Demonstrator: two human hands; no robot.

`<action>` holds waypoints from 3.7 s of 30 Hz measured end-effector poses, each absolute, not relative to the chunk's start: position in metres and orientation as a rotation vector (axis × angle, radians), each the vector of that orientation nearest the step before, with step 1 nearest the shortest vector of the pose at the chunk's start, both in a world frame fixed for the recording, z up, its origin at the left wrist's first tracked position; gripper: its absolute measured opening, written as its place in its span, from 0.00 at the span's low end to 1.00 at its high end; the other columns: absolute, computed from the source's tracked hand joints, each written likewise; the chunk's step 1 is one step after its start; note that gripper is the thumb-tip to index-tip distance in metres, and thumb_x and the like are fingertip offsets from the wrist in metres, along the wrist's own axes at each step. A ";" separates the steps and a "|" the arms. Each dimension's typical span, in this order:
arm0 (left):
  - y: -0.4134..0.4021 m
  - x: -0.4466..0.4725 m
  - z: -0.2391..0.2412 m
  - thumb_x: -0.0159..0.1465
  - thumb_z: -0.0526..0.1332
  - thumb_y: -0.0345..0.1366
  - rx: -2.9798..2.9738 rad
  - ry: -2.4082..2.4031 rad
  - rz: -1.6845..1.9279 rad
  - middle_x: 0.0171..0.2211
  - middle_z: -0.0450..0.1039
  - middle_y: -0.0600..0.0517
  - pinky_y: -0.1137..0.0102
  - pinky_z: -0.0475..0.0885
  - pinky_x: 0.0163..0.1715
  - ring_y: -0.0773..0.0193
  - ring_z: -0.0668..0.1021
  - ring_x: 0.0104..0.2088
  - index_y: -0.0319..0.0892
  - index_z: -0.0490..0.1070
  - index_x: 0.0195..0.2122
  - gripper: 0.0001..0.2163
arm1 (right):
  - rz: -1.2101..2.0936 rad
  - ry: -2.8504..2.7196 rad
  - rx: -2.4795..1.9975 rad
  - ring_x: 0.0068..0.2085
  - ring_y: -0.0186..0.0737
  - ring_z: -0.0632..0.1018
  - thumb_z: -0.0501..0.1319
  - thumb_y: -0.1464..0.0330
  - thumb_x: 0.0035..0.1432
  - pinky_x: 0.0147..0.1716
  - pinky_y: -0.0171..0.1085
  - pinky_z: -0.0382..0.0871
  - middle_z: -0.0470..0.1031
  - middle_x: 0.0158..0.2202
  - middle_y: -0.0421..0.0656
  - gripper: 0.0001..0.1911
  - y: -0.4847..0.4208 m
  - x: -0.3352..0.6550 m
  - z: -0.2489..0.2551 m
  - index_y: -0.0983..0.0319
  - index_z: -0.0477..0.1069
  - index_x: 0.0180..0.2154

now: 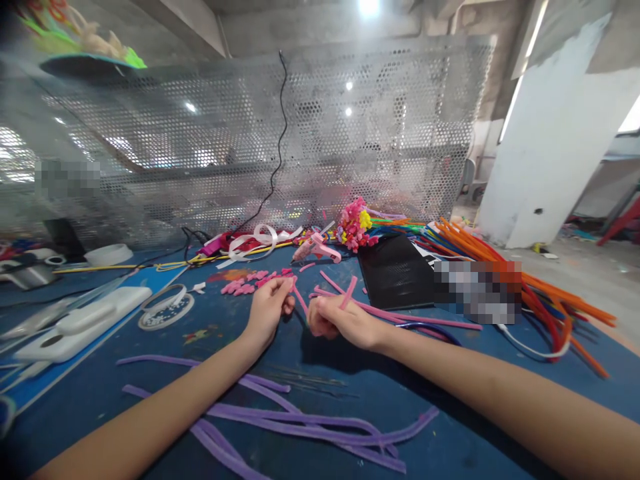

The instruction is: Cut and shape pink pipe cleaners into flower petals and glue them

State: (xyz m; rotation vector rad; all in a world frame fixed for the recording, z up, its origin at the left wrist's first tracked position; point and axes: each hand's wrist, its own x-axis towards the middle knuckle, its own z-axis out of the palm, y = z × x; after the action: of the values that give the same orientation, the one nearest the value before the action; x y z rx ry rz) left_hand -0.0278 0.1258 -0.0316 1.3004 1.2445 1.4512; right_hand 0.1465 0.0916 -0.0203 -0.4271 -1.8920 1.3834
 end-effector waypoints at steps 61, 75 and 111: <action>0.106 -0.014 -0.020 0.47 0.65 0.33 1.546 1.159 1.350 0.19 0.73 0.54 0.73 0.70 0.23 0.67 0.75 0.20 0.37 0.71 0.25 0.06 | 0.896 -2.146 -0.670 0.28 0.32 0.70 0.44 0.63 0.62 0.32 0.32 0.63 0.69 0.26 0.42 0.28 0.101 0.143 -0.025 0.63 0.63 0.13; 0.105 -0.012 -0.021 0.53 0.61 0.35 1.570 0.963 1.100 0.23 0.71 0.54 0.76 0.66 0.24 0.69 0.71 0.23 0.38 0.71 0.30 0.06 | 0.683 -1.889 -0.827 0.38 0.35 0.72 0.51 0.69 0.58 0.37 0.34 0.65 0.72 0.40 0.43 0.12 0.118 0.153 -0.022 0.62 0.67 0.42; 0.089 -0.005 -0.016 0.58 0.54 0.32 1.931 0.853 0.600 0.27 0.73 0.52 0.71 0.67 0.37 0.65 0.75 0.32 0.40 0.68 0.31 0.04 | -0.317 -1.919 -1.333 0.35 0.43 0.75 0.54 0.75 0.50 0.35 0.38 0.65 0.76 0.34 0.47 0.12 0.157 0.240 0.039 0.63 0.73 0.36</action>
State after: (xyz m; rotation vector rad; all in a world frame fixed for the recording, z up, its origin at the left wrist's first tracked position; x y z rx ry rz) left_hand -0.0045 0.0892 -0.0165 1.9310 0.8530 0.5997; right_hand 0.2401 0.1567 0.0385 -1.3328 -1.9189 -0.3171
